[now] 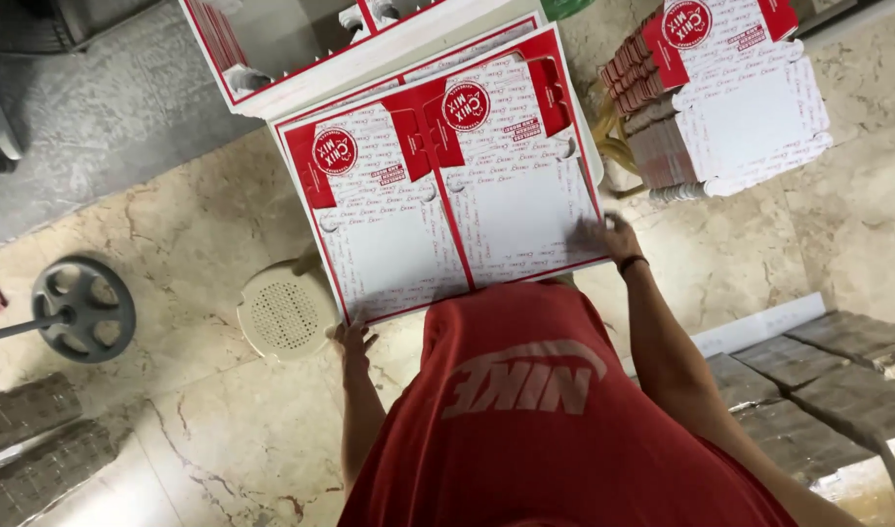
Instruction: Folding and assembling flat cardboard sheets into boxes by hand.
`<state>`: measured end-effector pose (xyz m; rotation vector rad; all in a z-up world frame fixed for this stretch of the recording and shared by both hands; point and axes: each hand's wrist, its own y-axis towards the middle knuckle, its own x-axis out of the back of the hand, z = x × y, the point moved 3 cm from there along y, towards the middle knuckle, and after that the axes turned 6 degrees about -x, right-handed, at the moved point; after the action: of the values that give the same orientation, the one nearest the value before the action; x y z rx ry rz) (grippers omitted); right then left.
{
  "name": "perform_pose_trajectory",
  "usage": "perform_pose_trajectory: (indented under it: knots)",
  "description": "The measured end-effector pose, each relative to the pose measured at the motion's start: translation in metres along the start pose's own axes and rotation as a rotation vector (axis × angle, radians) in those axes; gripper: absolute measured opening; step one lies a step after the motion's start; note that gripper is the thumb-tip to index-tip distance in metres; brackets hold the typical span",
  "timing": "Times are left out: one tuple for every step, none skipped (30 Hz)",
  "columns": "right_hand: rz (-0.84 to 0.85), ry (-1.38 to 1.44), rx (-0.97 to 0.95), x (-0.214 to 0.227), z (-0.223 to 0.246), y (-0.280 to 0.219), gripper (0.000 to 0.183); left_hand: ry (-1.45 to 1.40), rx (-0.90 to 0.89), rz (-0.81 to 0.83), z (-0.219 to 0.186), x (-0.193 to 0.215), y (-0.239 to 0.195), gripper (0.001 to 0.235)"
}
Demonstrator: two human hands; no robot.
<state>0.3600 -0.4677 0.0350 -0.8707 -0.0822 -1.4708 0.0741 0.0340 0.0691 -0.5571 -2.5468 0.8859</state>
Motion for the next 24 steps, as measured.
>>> perform_pose_trajectory:
  knots:
    - [0.175, 0.159, -0.257, 0.000, -0.011, -0.009, 0.048, 0.040, 0.012, 0.019, 0.006, -0.001, 0.011, 0.056]
    - [0.353, 0.318, -0.512, -0.001, -0.022, -0.020, 0.053, 0.081, 0.024, 0.038, 0.013, -0.004, 0.023, 0.067]
    - [0.359, 0.305, -0.523, 0.000, -0.025, -0.012, 0.053, 0.082, 0.038, 0.029, 0.014, -0.003, 0.025, 0.067]
    - [0.341, 0.233, -0.365, 0.001, -0.025, -0.001, 0.049, 0.100, -0.036, 0.015, 0.013, -0.003, 0.027, 0.076]
    - [0.319, 0.158, -0.224, 0.007, -0.031, -0.002, 0.047, 0.131, -0.097, 0.007, 0.018, 0.000, 0.024, 0.087]
    - [0.321, 0.142, -0.250, 0.003, -0.042, 0.005, 0.047, 0.145, -0.070, 0.005, 0.025, 0.009, 0.023, 0.087]
    - [0.350, 0.311, -0.208, 0.001, -0.046, 0.024, 0.042, 0.136, -0.073, 0.046, 0.032, 0.004, 0.025, 0.083]
    - [0.377, 0.480, -0.164, 0.000, -0.050, 0.042, 0.038, 0.127, -0.076, 0.086, 0.039, -0.001, 0.028, 0.081]
    - [0.377, 0.466, -0.185, 0.003, -0.040, 0.046, 0.038, 0.135, -0.052, 0.083, 0.044, -0.003, 0.031, 0.081]
    - [0.459, 0.421, -0.210, 0.004, -0.030, 0.050, 0.041, 0.525, -0.118, -0.043, 0.045, -0.002, 0.034, 0.089]
    - [0.542, 0.386, -0.234, -0.001, -0.021, 0.053, 0.045, 0.922, -0.192, -0.164, 0.042, 0.000, 0.039, 0.100]
    - [0.544, 0.382, -0.256, 0.006, -0.020, 0.050, 0.045, 0.937, -0.176, -0.161, 0.024, -0.029, 0.015, 0.100]
    - [0.593, 0.329, -0.261, 0.010, -0.013, 0.053, 0.047, 0.922, -0.364, -0.127, -0.005, -0.067, -0.003, 0.092]
    - [0.642, 0.277, -0.265, 0.014, -0.006, 0.056, 0.049, 0.900, -0.552, -0.091, -0.032, -0.105, -0.021, 0.084]
    - [0.641, 0.271, -0.284, 0.023, 0.015, 0.047, 0.049, 0.911, -0.537, -0.082, -0.028, -0.150, -0.035, 0.084]
    - [0.666, 0.171, -0.290, 0.031, 0.036, 0.037, 0.046, 0.840, -0.657, 0.132, -0.024, -0.201, -0.051, 0.082]
    - [0.692, 0.074, -0.282, 0.035, 0.063, 0.033, 0.043, 0.751, -0.779, 0.339, -0.025, -0.253, -0.065, 0.080]
    - [0.694, 0.071, -0.290, 0.035, 0.069, 0.033, 0.043, 0.753, -0.772, 0.341, -0.033, -0.288, -0.085, 0.080]
    - [0.687, 0.015, -0.274, 0.035, 0.073, 0.032, 0.045, 1.012, -0.844, 0.552, -0.035, -0.329, -0.108, 0.087]
    - [0.681, -0.041, -0.258, 0.036, 0.077, 0.032, 0.047, 1.268, -0.906, 0.771, -0.036, -0.369, -0.131, 0.094]
    - [0.680, -0.042, -0.269, 0.034, 0.080, 0.031, 0.047, 1.269, -0.898, 0.781, -0.027, -0.395, -0.135, 0.094]
    - [0.640, -0.127, -0.315, 0.034, 0.081, 0.030, 0.034, 1.395, -0.857, 0.809, -0.015, -0.422, -0.138, 0.105]
    - [0.601, -0.211, -0.362, 0.032, 0.082, 0.028, 0.022, 1.523, -0.811, 0.837, -0.002, -0.446, -0.141, 0.120]
    - [0.603, -0.213, -0.375, 0.029, 0.072, 0.029, 0.022, 1.525, -0.802, 0.848, 0.002, -0.454, -0.146, 0.120]
